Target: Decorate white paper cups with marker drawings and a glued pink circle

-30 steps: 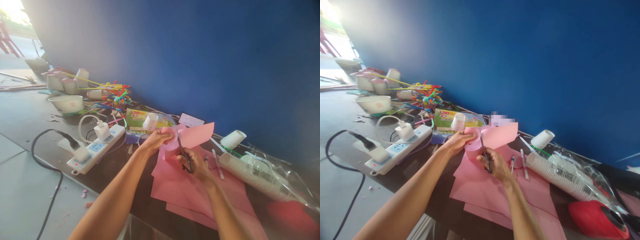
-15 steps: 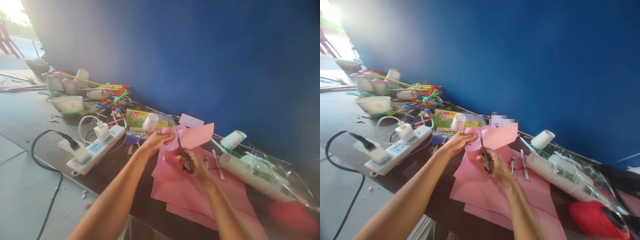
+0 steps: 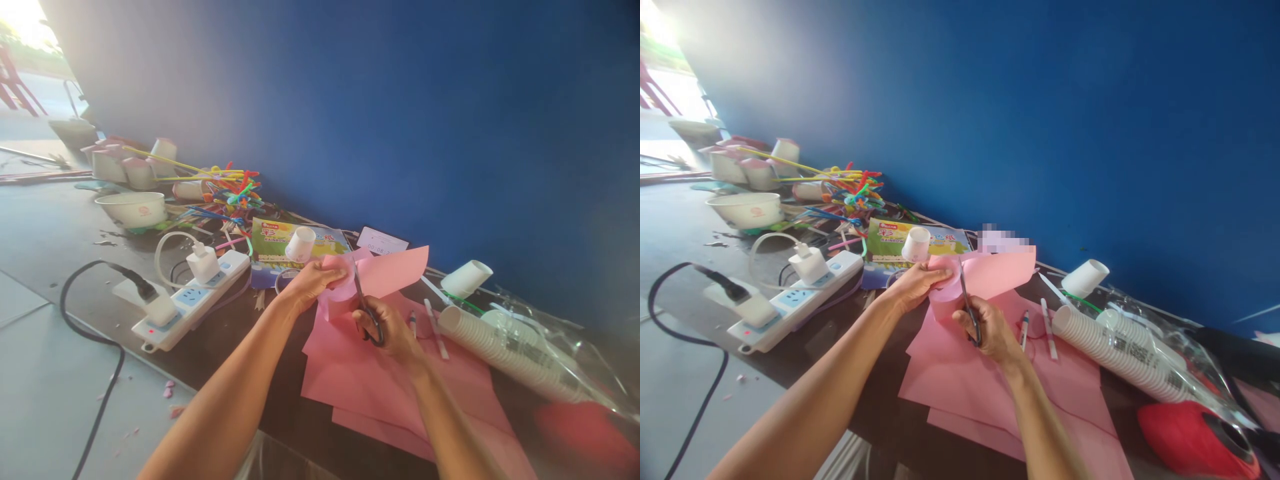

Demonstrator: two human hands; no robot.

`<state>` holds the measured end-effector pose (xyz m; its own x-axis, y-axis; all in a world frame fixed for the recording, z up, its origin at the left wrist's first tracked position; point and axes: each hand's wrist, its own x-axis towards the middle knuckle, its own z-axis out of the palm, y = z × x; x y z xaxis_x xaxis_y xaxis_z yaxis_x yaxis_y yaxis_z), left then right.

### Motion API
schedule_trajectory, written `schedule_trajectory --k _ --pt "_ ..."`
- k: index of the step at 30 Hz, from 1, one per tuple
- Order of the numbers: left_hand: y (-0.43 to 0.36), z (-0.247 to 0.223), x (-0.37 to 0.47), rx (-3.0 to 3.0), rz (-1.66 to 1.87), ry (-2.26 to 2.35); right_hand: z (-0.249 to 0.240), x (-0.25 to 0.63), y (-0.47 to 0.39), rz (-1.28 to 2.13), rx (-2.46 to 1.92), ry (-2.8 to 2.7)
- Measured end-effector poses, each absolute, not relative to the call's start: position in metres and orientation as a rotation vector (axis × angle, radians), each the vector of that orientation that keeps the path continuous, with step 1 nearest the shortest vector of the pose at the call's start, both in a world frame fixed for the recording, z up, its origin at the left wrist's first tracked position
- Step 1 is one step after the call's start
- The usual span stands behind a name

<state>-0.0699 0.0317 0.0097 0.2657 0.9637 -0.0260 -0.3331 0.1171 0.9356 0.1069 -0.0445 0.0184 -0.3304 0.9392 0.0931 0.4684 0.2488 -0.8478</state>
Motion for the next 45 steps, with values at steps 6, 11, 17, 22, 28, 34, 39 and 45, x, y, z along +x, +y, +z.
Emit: schedule_trajectory --k 6,11,17,22,28,34,39,45 --pt "0.034 0.006 -0.071 1.056 1.115 0.751 0.021 0.107 -0.045 0.964 -1.297 -1.929" --pt "0.034 0.007 -0.071 1.054 1.115 0.742 0.02 0.109 -0.044 0.975 -1.299 -1.927" --pt "0.034 0.009 -0.073 1.065 1.087 0.762 0.016 0.111 -0.042 1.017 -1.282 -1.913" --pt "0.03 0.016 -0.075 1.083 1.062 0.764 0.016 0.114 -0.042 1.026 -1.29 -1.93" --pt "0.029 0.019 -0.078 1.122 1.045 0.757 0.018 0.116 -0.041 0.953 -1.354 -1.995" --pt "0.034 0.013 -0.078 1.103 1.039 0.754 0.02 0.116 -0.041 0.964 -1.393 -1.984" --pt "0.034 0.013 -0.08 1.116 1.014 0.769 0.021 0.117 -0.042 1.007 -1.392 -1.961" --pt "0.035 0.011 -0.079 1.161 1.045 0.733 0.026 0.117 -0.043 1.06 -1.348 -1.922"
